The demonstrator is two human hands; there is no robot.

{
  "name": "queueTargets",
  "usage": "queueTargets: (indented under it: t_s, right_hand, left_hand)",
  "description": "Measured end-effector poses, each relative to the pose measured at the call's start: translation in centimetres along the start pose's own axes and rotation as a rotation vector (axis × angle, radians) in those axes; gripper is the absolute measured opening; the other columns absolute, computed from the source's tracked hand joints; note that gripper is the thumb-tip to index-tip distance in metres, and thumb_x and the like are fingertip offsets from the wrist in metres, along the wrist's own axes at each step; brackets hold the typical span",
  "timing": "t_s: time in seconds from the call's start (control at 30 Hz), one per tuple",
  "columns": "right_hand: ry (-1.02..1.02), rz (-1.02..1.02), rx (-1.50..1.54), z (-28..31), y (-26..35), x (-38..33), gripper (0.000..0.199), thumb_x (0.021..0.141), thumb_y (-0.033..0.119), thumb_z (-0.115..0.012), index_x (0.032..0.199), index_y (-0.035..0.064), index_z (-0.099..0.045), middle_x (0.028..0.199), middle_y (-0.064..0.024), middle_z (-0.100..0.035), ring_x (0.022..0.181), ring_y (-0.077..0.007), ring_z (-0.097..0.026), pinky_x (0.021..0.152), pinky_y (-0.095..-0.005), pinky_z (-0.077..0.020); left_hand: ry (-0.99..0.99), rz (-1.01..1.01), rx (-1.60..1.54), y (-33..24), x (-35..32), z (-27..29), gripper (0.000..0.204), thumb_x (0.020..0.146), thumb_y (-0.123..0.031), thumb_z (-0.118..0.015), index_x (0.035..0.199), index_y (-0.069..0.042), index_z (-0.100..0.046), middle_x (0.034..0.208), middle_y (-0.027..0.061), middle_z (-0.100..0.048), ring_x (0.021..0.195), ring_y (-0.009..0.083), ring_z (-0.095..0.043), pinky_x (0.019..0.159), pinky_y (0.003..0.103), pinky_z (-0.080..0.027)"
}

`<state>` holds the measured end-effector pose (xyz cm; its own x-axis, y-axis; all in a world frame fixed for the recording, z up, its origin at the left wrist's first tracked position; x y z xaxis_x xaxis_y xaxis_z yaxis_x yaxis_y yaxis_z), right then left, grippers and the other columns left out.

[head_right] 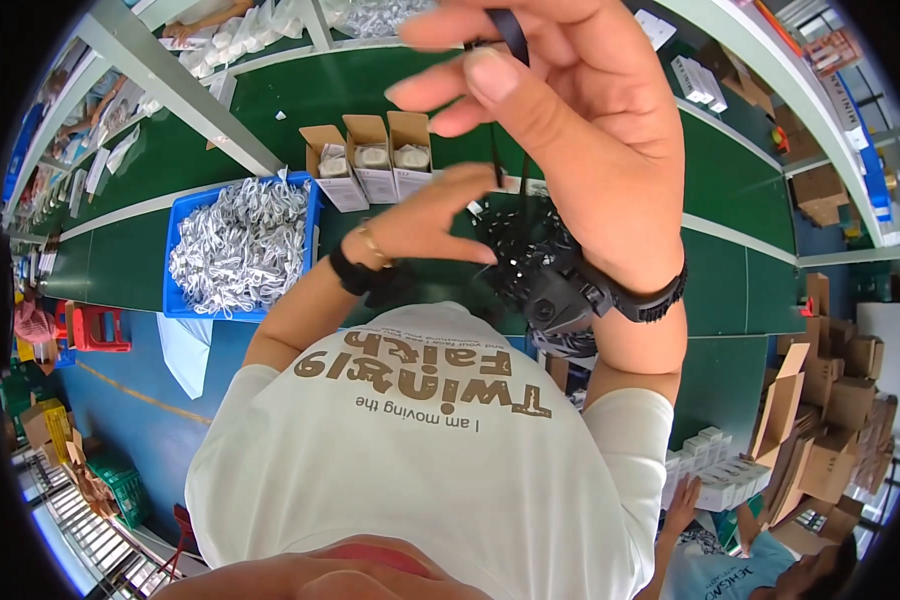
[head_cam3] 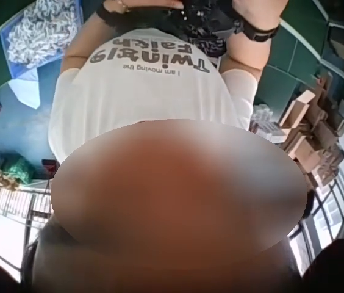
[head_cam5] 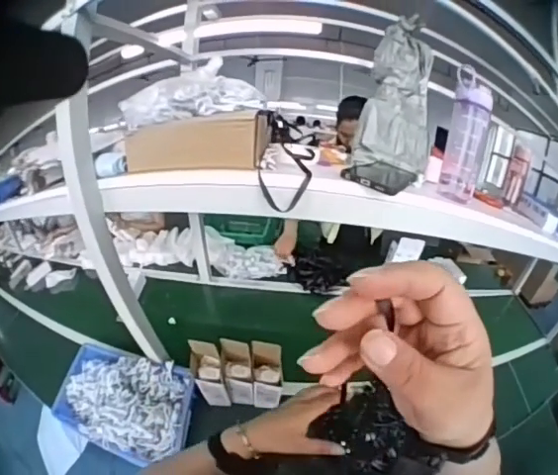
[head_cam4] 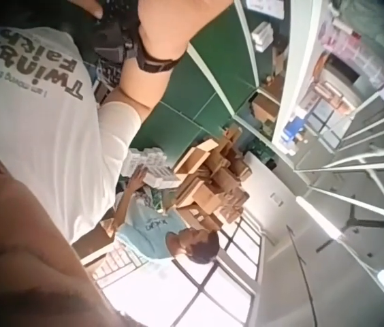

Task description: The person packages mini fans by placing a fan into a box and setting it aside. They then pick up a white cable and a black lanyard, wrap the cable around the lanyard, and tuck the bundle into the box before closing it.

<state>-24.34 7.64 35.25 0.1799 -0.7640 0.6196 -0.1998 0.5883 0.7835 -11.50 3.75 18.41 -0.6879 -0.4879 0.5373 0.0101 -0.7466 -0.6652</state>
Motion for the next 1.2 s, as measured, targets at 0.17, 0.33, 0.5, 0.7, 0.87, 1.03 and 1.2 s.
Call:
queueTargets:
  t_s: [0.17, 0.33, 0.5, 0.7, 0.87, 1.03, 1.2]
  right_hand:
    - [-0.198, 0.148, -0.142, 1.2, 1.9, 0.9, 0.043, 0.090, 0.004, -0.049, 0.131, -0.0023, -0.037, 0.131, -0.0244, -0.044, 0.079, -0.0196, -0.059, 0.067, -0.0268, -0.0495]
    - [-0.202, -0.048, -0.003, 11.3, 2.7, -1.8, 0.041, 0.093, 0.016, -0.049, 0.131, 0.0020, -0.041, 0.103, -0.0133, -0.056, 0.060, -0.0073, -0.042, 0.051, -0.0188, -0.0346]
    - [-0.011, -0.358, -1.333, 16.6, -5.3, -7.0, 0.041, 0.093, 0.030, -0.051, 0.122, 0.0009, -0.051, 0.102, -0.0132, -0.061, 0.087, -0.0198, -0.058, 0.076, -0.0303, -0.0462]
    - [0.645, -0.752, -0.305, 1.1, -15.5, -12.1, 0.043, 0.092, 0.030, -0.051, 0.120, -0.0013, -0.047, 0.123, -0.0149, -0.051, 0.112, -0.0226, -0.050, 0.094, -0.0347, -0.0388]
    - [0.454, -0.936, -0.190, -0.8, -15.9, -10.9, 0.031, 0.095, 0.029, -0.046, 0.105, 0.0002, -0.051, 0.118, -0.0165, -0.055, 0.108, -0.0200, -0.053, 0.091, -0.0326, -0.0399]
    - [0.014, -0.572, 0.204, -2.6, -13.1, -9.1, 0.028, 0.097, 0.030, -0.041, 0.090, 0.0034, -0.048, 0.094, -0.0129, -0.059, 0.094, -0.0202, -0.057, 0.092, -0.0353, -0.0403]
    - [-0.075, -0.541, 0.621, -1.6, -16.6, -11.5, 0.023, 0.098, 0.025, -0.041, 0.086, 0.0063, -0.047, 0.083, -0.0062, -0.055, 0.076, -0.0172, -0.056, 0.087, -0.0397, -0.0448]
  left_hand:
    - [0.305, 0.209, -0.398, 0.6, -0.9, -2.6, 0.026, 0.085, -0.021, -0.062, 0.100, -0.001, -0.055, 0.109, 0.0101, -0.054, 0.106, 0.0227, -0.050, 0.092, 0.034, -0.039]
    - [0.155, 0.501, -0.670, 2.6, -6.9, 0.7, 0.015, 0.090, -0.018, -0.054, 0.091, -0.004, -0.056, 0.098, 0.0072, -0.056, 0.092, 0.0212, -0.053, 0.084, 0.032, -0.042]
    - [-0.118, 0.182, -0.034, 3.2, -9.9, 1.2, 0.014, 0.092, -0.019, -0.050, 0.089, -0.006, -0.055, 0.082, 0.0057, -0.056, 0.081, 0.0211, -0.054, 0.078, 0.031, -0.043]
    - [-0.083, 0.403, 0.031, -0.1, -8.6, 1.2, 0.014, 0.093, -0.019, -0.049, 0.089, -0.006, -0.051, 0.073, 0.0055, -0.050, 0.067, 0.0208, -0.051, 0.067, 0.031, -0.043]
    - [-0.253, 0.601, -0.228, -0.2, -9.8, 4.1, 0.013, 0.095, -0.019, -0.046, 0.089, -0.007, -0.049, 0.071, 0.0031, -0.046, 0.058, 0.0146, -0.047, 0.056, 0.028, -0.041]
    - [-0.108, 0.673, -0.558, 1.2, -13.0, 4.7, 0.016, 0.096, -0.020, -0.045, 0.088, -0.007, -0.049, 0.073, -0.0014, -0.047, 0.062, 0.0074, -0.045, 0.057, 0.023, -0.041]
    - [-0.451, 0.846, -0.309, 9.1, -17.4, 7.6, 0.023, 0.093, -0.024, -0.052, 0.090, -0.003, -0.060, 0.079, 0.0028, -0.056, 0.075, 0.0125, -0.053, 0.069, 0.027, -0.045]
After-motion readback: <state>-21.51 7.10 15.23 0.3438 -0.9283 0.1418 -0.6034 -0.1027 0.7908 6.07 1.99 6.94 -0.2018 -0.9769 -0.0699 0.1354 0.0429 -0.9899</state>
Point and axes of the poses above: each hand's wrist, its own x-axis towards the middle knuckle, its own z-axis out of the back of the hand, y = z × x, the point moved 1 cm from there along x, towards the middle knuckle
